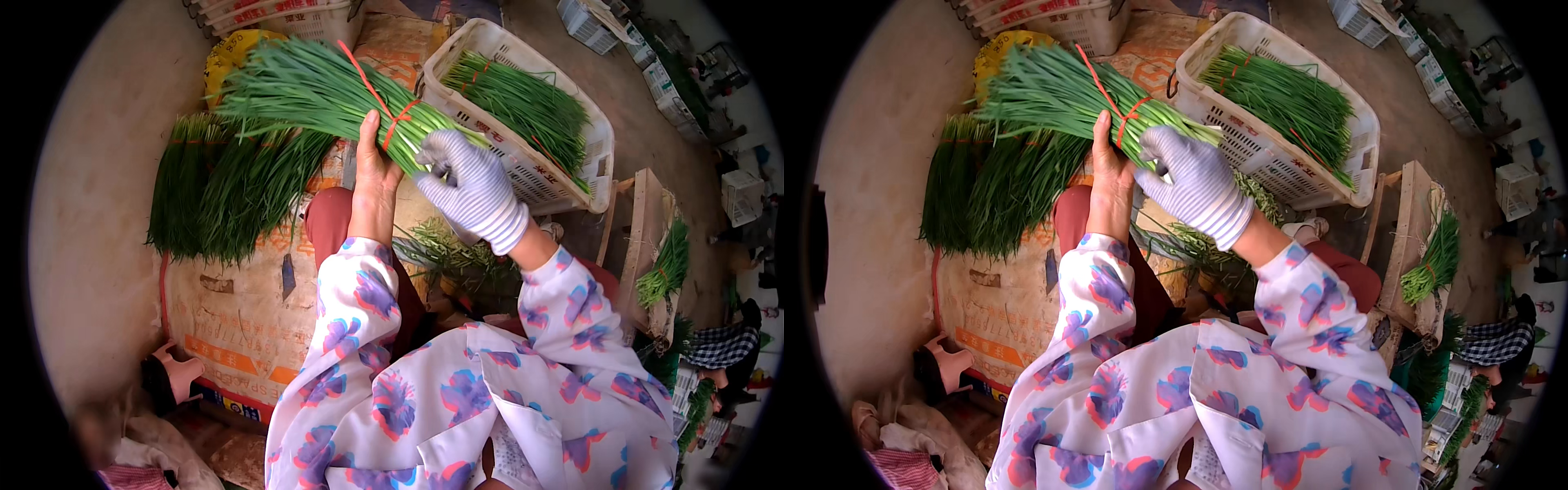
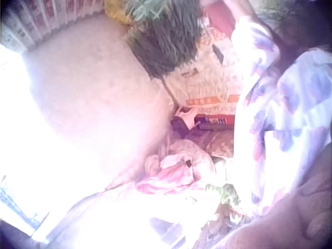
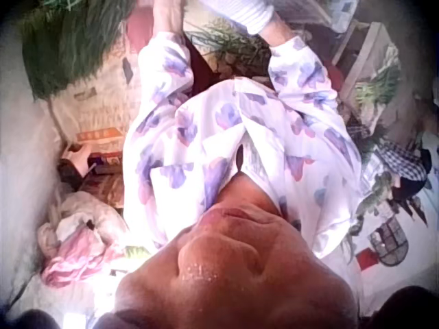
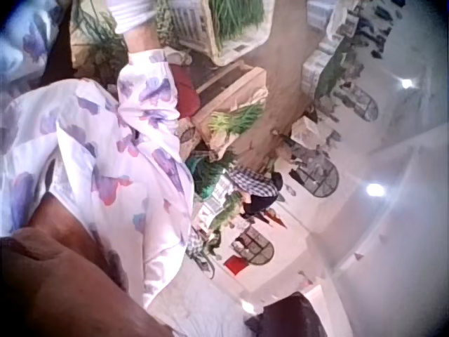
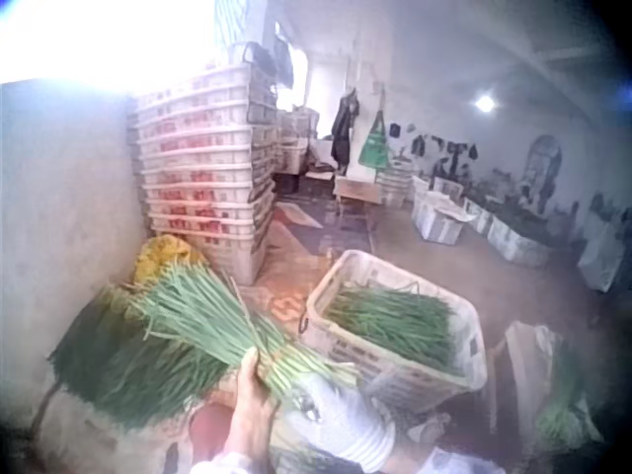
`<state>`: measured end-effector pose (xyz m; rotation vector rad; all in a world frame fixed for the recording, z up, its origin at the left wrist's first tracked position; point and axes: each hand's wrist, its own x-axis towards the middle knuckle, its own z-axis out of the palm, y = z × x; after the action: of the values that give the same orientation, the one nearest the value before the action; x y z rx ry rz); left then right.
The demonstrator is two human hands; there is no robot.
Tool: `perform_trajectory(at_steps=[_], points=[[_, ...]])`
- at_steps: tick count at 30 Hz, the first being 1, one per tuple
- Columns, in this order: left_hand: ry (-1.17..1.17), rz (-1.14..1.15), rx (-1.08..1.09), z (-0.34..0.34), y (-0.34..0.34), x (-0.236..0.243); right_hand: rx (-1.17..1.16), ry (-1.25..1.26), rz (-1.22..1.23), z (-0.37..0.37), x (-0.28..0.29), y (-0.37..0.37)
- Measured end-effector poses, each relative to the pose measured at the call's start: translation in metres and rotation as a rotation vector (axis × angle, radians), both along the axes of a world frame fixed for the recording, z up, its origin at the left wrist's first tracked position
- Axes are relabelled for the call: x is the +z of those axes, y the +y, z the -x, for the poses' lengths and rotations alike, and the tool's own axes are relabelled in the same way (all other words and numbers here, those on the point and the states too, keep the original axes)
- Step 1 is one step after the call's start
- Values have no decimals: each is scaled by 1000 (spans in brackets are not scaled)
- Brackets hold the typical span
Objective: The person bundles long green stalks with red ties and uses a cleaver to trim the ends on a wooden board before placing the finished bundles into a plastic crate.
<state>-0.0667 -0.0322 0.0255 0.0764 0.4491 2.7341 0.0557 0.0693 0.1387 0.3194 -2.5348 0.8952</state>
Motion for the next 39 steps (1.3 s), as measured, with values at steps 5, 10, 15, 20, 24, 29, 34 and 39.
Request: perform_trajectory(at_steps=[5,10,15,20,24,29,34,39], points=[[-5,-9,65,-2,5,2,-160,43,-549,-10,-19,18],[1,51,94,-11,4,2,-305,-52,-618,-15,-31,7],[17,75,126,-11,8,-10,-329,-14,-622,-14,-34,-1],[5,64,156,-17,12,-5,-378,31,-546,-12,-32,1],[-53,37,140,-18,10,-3,-334,8,-649,-14,-37,3],[-55,-37,84,-18,1,-5,-324,55,-653,-16,-34,-1],[-93,-53,82,-22,2,5,-246,131,-662,-14,-22,16],[-50,-62,55,-22,-2,8,-106,75,-744,-9,-16,29]])
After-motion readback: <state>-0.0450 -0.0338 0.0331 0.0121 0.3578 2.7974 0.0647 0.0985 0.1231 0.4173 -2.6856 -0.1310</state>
